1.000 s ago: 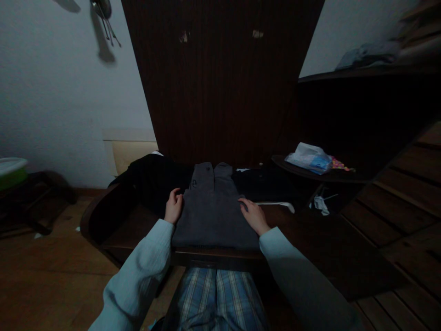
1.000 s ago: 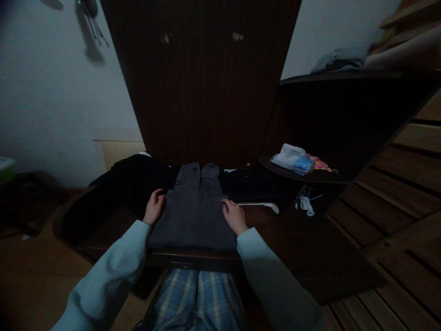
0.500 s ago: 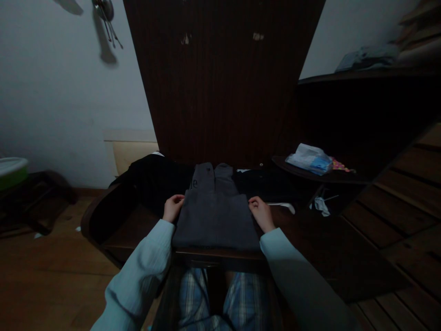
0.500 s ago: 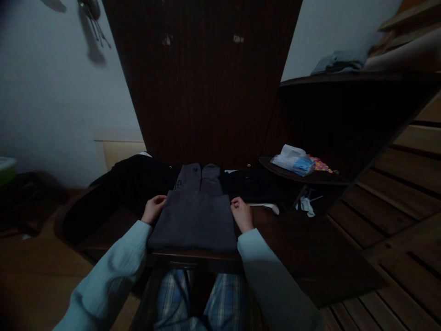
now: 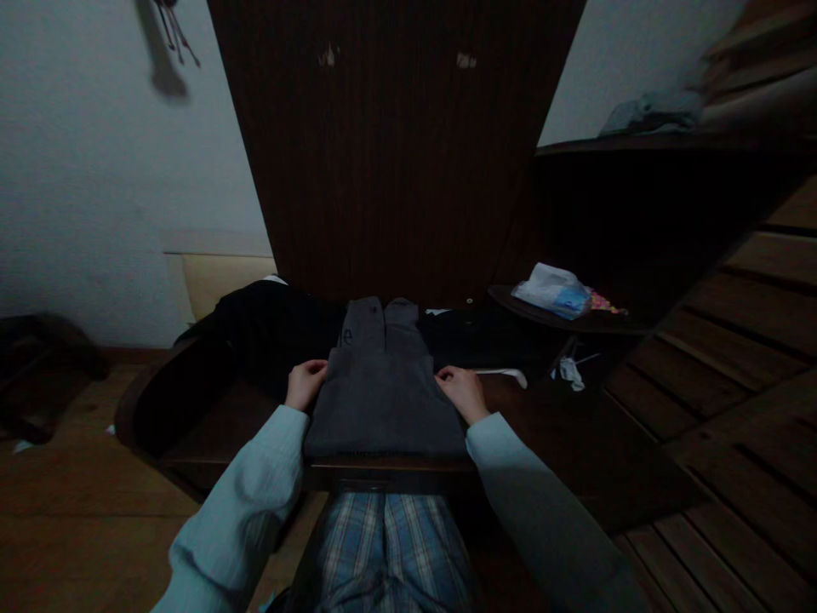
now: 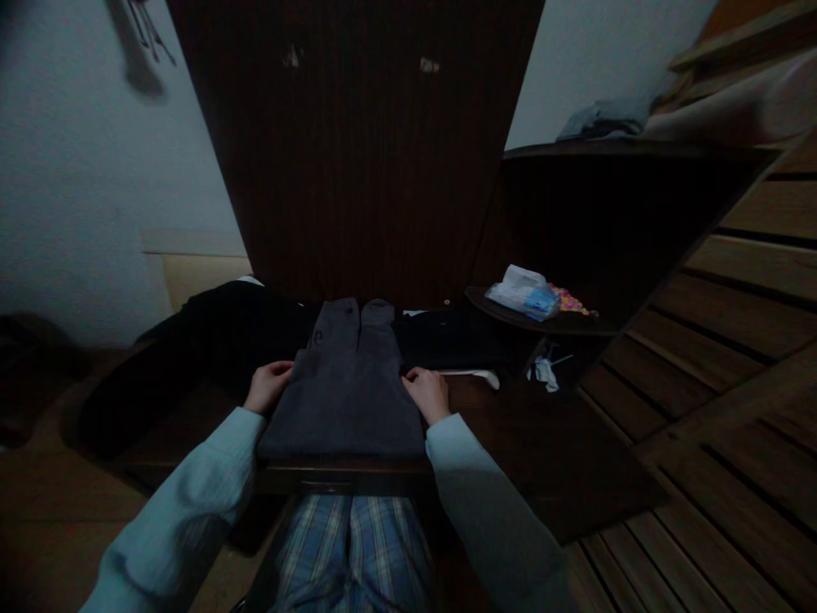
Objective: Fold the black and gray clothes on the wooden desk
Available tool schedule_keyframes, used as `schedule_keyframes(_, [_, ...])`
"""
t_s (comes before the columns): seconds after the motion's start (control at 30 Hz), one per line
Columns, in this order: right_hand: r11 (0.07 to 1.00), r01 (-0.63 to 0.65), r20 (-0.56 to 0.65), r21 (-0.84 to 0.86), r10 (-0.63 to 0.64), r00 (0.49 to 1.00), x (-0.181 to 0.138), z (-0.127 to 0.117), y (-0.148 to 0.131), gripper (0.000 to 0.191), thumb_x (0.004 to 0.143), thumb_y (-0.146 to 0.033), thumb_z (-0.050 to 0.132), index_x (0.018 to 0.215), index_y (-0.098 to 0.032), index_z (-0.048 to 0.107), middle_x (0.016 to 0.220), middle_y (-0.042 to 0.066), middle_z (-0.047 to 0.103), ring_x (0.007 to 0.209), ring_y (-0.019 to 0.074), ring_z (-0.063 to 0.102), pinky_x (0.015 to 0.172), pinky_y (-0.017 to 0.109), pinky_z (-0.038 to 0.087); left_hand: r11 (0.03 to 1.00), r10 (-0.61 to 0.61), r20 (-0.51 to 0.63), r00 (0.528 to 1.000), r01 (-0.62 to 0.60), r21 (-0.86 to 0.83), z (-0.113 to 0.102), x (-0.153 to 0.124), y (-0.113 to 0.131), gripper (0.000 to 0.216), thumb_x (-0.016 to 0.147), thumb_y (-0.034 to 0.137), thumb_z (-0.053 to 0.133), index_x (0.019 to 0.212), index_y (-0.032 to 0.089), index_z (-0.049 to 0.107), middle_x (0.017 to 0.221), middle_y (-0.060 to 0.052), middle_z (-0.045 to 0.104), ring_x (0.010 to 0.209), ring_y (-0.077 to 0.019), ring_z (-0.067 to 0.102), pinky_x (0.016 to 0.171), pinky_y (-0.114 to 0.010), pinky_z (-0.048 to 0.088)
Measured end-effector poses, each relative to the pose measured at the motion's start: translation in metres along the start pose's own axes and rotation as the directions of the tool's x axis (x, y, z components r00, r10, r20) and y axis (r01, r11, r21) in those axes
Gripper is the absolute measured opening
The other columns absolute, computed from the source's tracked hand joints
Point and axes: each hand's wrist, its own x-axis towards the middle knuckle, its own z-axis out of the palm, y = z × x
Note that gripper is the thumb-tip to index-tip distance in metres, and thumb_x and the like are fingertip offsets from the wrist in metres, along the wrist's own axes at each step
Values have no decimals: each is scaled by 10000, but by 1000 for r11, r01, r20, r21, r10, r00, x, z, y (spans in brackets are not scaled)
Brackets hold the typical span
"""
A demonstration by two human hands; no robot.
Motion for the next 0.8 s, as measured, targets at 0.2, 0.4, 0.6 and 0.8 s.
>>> schedule_keyframes(0.2, [981,68,2,-180,-69,998,-2,0,-1,221,715,-170,454,756,-206,668,844,50,680,744,163,607,548,215,349,999,-13,-13,1000,13,-29,0,-1,2,282,522,335,580,684,123,671,704,-70,686,720,-211,613,632,-258,443])
schedule_keyframes(0.4, [989,79,-23,-129,-82,996,0,5,4,249,714,-129,430,735,-197,668,798,61,685,705,171,609,548,223,353,1000,-29,-59,998,28,-14,-1,-1,3,242,510,305,572,648,131,665,643,-49,665,665,-185,593,581,-236,421])
schedule_keyframes(0.6, [977,120,3,177,-123,992,5,11,9,185,632,-115,491,639,-171,667,624,40,667,599,158,597,549,210,380,992,-102,-153,983,89,-90,-15,-3,0,224,492,294,552,613,129,646,521,-4,590,534,-133,523,499,-218,372])
schedule_keyframes(0.8, [954,100,-34,282,-94,995,6,19,10,171,608,-135,485,593,-161,654,561,28,641,550,156,579,526,215,380,960,-215,-143,966,183,-211,-20,-2,-5,202,454,295,587,566,131,619,437,37,512,439,-90,441,443,-206,329])
